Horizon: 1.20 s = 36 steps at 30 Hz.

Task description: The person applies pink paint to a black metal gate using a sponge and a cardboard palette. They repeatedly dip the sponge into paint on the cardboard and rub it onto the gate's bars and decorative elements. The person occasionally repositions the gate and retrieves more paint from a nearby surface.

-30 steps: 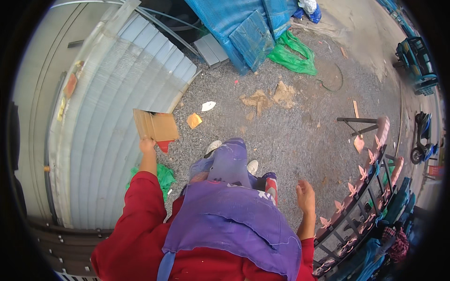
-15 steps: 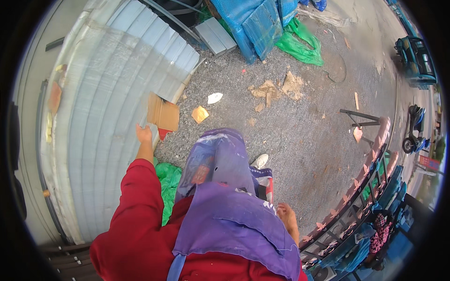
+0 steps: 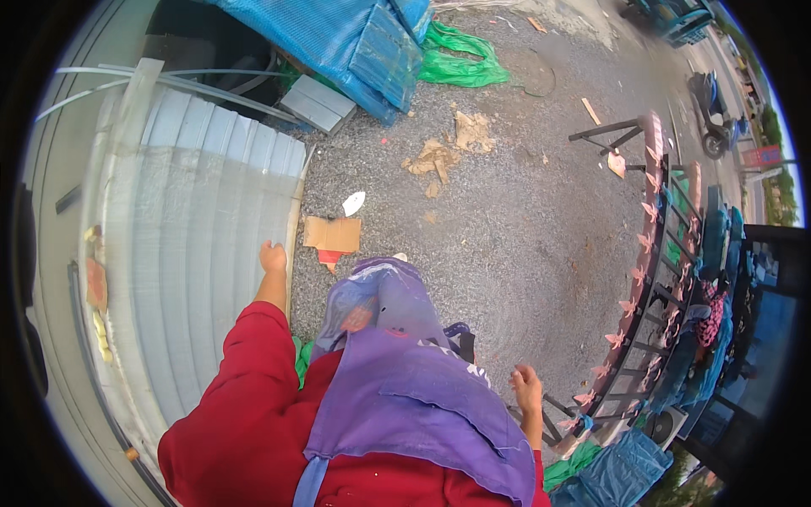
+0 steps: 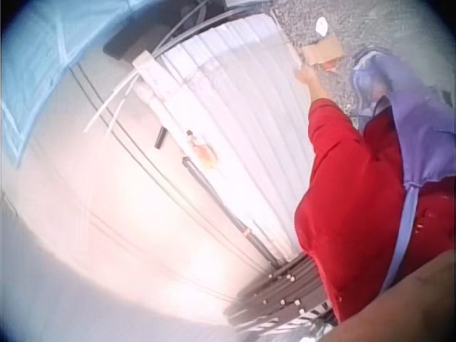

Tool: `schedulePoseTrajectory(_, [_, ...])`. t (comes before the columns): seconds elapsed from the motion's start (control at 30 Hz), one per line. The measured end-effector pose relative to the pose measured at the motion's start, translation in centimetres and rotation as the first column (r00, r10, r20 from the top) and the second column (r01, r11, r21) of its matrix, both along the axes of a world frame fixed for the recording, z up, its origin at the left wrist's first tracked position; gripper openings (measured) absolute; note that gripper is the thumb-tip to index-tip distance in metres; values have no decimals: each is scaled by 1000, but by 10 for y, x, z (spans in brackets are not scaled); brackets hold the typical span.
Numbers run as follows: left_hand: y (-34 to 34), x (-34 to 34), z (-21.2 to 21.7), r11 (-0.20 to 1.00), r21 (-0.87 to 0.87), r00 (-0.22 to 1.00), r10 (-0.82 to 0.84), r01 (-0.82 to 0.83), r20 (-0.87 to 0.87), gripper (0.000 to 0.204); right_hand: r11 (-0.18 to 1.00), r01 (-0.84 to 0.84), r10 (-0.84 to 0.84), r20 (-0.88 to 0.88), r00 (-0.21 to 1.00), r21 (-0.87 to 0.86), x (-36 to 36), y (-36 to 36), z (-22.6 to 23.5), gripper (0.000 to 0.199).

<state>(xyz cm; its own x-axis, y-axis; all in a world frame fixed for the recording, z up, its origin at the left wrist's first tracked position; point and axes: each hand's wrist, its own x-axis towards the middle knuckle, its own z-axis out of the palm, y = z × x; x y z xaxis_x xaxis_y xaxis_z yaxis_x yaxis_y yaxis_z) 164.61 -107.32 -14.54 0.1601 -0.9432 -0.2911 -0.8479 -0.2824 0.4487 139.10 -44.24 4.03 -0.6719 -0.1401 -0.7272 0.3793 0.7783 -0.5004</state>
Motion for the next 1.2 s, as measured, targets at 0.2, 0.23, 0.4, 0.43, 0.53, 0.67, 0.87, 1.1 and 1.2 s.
schedulePoseTrajectory(0.2, [-10, -79, -30, 951, -27, 905, -300, 307, -302, 45, 961, 276, -277, -78, 958, -24, 110, 84, -38, 28])
schedulePoseTrajectory(0.23, [14, -104, -31, 964, 11, 886, -238, 265, -398, 44, 933, 360, -360, -67, 931, -11, 136, 104, -47, 28])
schedulePoseTrajectory(0.4, [138, -198, 6, 789, 121, 762, -524, 602, -380, 47, 593, 804, -805, 1, 593, -43, 291, 177, -90, 20])
schedulePoseTrajectory(0.43, [164, -214, 10, 752, 134, 734, -561, 645, -383, 47, 481, 874, -876, 3, 482, -70, 326, 184, -100, 18])
schedulePoseTrajectory(0.53, [237, -250, 17, 613, 224, 641, -632, 757, -436, 43, 185, 978, -980, 55, 190, -93, 426, 196, -136, 16])
schedulePoseTrajectory(0.67, [334, -291, 25, 404, 263, 482, -717, 876, -503, 42, 239, 970, -971, 39, 238, 43, 510, 201, -174, 13])
schedulePoseTrajectory(0.87, [441, -340, 21, 101, 200, 188, -857, 975, -479, 40, 12, 987, -999, -39, 6, -161, 498, 221, -180, 18])
schedulePoseTrajectory(1.1, [514, -401, 5, 87, 315, 221, -880, 945, -420, 33, 207, 965, -960, -224, 169, -159, 341, 330, -124, 22])
schedulePoseTrajectory(1.2, [560, -419, -6, 113, 399, 295, -854, 910, -429, 32, 254, 945, -952, -225, 207, -206, 273, 381, -81, 23])
